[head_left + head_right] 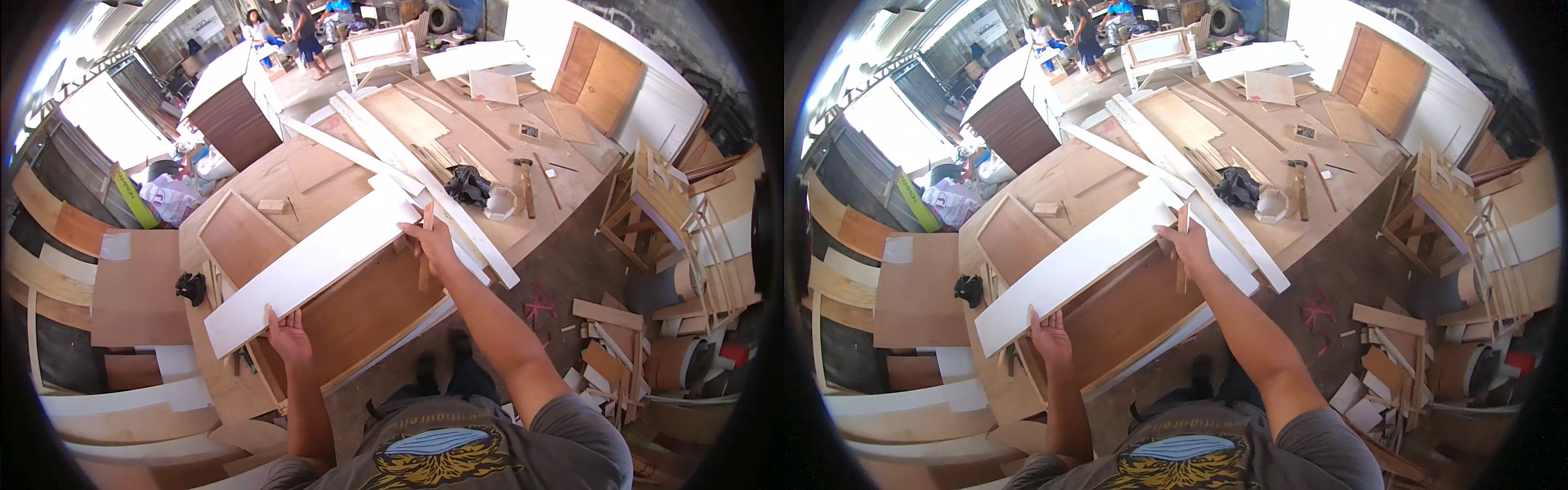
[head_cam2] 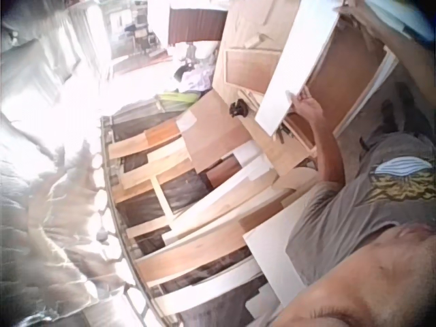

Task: The person assembles a wooden drawer by using shears to trim a small component, aligning wooden boards, and then hammering nails into the joints of the wooden structure to secure the pieces.

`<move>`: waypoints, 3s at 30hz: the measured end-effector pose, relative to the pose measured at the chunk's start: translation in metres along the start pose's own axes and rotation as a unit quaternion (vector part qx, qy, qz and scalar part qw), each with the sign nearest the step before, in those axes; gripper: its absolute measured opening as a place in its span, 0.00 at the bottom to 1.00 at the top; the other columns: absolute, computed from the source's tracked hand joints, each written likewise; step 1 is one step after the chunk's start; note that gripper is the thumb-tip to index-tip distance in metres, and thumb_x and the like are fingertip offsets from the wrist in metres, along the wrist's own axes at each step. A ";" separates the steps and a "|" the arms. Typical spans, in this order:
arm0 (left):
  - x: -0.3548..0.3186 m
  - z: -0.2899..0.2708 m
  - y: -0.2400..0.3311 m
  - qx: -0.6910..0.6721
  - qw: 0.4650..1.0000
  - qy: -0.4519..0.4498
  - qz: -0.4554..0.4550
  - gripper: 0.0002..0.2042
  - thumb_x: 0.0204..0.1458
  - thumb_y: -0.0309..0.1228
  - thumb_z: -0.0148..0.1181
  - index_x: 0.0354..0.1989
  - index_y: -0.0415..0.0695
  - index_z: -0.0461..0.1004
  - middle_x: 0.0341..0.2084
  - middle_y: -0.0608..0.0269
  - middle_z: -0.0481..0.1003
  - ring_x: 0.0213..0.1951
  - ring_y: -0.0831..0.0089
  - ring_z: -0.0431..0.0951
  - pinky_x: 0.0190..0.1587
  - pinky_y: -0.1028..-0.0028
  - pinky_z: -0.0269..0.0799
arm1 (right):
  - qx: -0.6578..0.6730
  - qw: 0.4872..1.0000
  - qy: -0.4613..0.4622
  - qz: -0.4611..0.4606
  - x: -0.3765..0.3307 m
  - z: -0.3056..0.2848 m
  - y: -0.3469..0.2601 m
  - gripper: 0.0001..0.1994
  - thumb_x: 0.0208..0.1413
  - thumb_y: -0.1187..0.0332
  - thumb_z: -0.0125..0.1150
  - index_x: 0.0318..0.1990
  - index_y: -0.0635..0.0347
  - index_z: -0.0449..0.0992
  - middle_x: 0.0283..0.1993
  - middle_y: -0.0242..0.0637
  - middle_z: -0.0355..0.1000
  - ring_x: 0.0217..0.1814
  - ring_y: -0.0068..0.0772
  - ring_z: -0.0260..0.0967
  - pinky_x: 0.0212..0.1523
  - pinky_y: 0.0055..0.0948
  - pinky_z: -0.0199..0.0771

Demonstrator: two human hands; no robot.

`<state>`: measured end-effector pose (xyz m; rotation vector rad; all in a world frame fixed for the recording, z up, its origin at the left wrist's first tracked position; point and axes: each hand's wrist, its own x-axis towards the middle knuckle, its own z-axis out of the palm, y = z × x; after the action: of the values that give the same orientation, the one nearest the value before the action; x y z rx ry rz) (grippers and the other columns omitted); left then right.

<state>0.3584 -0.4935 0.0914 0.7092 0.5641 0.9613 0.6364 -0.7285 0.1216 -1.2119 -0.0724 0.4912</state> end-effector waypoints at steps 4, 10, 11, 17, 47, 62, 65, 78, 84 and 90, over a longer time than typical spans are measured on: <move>0.004 0.015 -0.008 0.005 1.000 0.009 0.016 0.23 0.67 0.45 0.54 0.63 0.43 0.66 0.58 0.58 0.72 0.62 0.65 0.71 0.65 0.62 0.68 | 0.014 1.000 -0.002 -0.009 0.015 0.001 0.006 0.36 0.50 0.65 0.77 0.64 0.70 0.68 0.28 0.29 0.69 0.19 0.19 0.60 0.17 0.22 0.61; -0.012 0.102 -0.065 -0.015 0.990 0.003 -0.144 0.27 0.66 0.51 0.52 0.66 0.46 0.65 0.58 0.60 0.72 0.60 0.64 0.72 0.67 0.58 0.65 | -0.015 0.999 -0.022 0.022 0.026 -0.006 0.021 0.30 0.53 0.65 0.75 0.61 0.68 0.71 0.32 0.26 0.68 0.23 0.15 0.61 0.18 0.18 0.61; -0.007 0.106 -0.075 0.024 0.993 0.025 -0.114 0.27 0.66 0.51 0.52 0.66 0.47 0.65 0.56 0.60 0.73 0.59 0.64 0.72 0.66 0.58 0.65 | -0.027 0.999 -0.036 0.020 0.027 -0.009 0.022 0.28 0.55 0.63 0.74 0.59 0.68 0.72 0.30 0.28 0.71 0.22 0.18 0.62 0.19 0.21 0.63; 0.003 0.119 -0.087 0.077 0.988 0.105 -0.081 0.23 0.65 0.49 0.54 0.63 0.49 0.69 0.52 0.61 0.76 0.54 0.66 0.75 0.61 0.62 0.69 | 0.086 0.989 -0.080 0.089 0.041 -0.034 0.010 0.18 0.66 0.60 0.62 0.53 0.65 0.74 0.37 0.35 0.80 0.25 0.22 0.66 0.24 0.23 0.66; 0.006 0.140 -0.071 0.068 0.983 0.156 -0.075 0.16 0.65 0.43 0.57 0.52 0.45 0.75 0.37 0.57 0.82 0.31 0.64 0.85 0.28 0.75 0.84 | 0.099 0.968 -0.123 0.194 0.078 -0.032 -0.012 0.13 0.64 0.64 0.63 0.44 0.67 0.75 0.26 0.37 0.76 0.18 0.23 0.65 0.16 0.23 0.60; 0.006 0.136 -0.081 0.062 0.982 0.162 -0.072 0.16 0.65 0.44 0.57 0.50 0.45 0.75 0.35 0.62 0.81 0.32 0.71 0.82 0.34 0.73 0.84 | -0.500 0.859 0.014 -0.113 0.086 -0.109 -0.007 0.30 0.58 0.53 0.63 0.53 0.76 0.65 0.32 0.61 0.76 0.43 0.58 0.79 0.42 0.51 0.77; 0.006 0.135 -0.081 0.067 0.983 0.156 -0.069 0.16 0.64 0.44 0.58 0.51 0.45 0.75 0.35 0.62 0.80 0.32 0.71 0.82 0.34 0.73 0.83 | -0.365 0.917 -0.076 -0.142 0.069 -0.113 0.008 0.21 0.63 0.64 0.55 0.55 0.74 0.63 0.29 0.56 0.76 0.34 0.63 0.77 0.37 0.51 0.74; -0.001 0.140 -0.079 0.068 0.984 0.119 -0.112 0.20 0.64 0.46 0.58 0.60 0.51 0.71 0.49 0.63 0.75 0.48 0.68 0.77 0.45 0.71 0.78 | -0.372 0.912 -0.114 -0.128 0.018 -0.054 0.005 0.21 0.67 0.61 0.55 0.56 0.69 0.60 0.31 0.60 0.73 0.36 0.67 0.74 0.37 0.53 0.71; 0.002 0.136 -0.079 0.051 0.984 0.118 -0.121 0.20 0.64 0.46 0.59 0.58 0.47 0.72 0.45 0.59 0.79 0.41 0.64 0.82 0.38 0.73 0.81 | -0.371 0.909 -0.093 -0.168 0.016 -0.043 0.006 0.19 0.67 0.62 0.53 0.55 0.69 0.60 0.31 0.65 0.73 0.36 0.72 0.73 0.36 0.57 0.70; 0.002 0.134 -0.081 0.037 0.987 0.103 -0.120 0.20 0.64 0.46 0.58 0.53 0.41 0.74 0.40 0.56 0.82 0.36 0.65 0.84 0.34 0.71 0.84 | -0.396 0.901 -0.091 -0.152 0.021 -0.043 0.011 0.23 0.67 0.59 0.53 0.58 0.70 0.58 0.38 0.70 0.74 0.45 0.75 0.72 0.45 0.57 0.70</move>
<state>0.4973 -0.5612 0.1162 0.5944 0.8516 0.7965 0.6650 -0.7546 0.0921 -1.9058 -0.6688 0.2946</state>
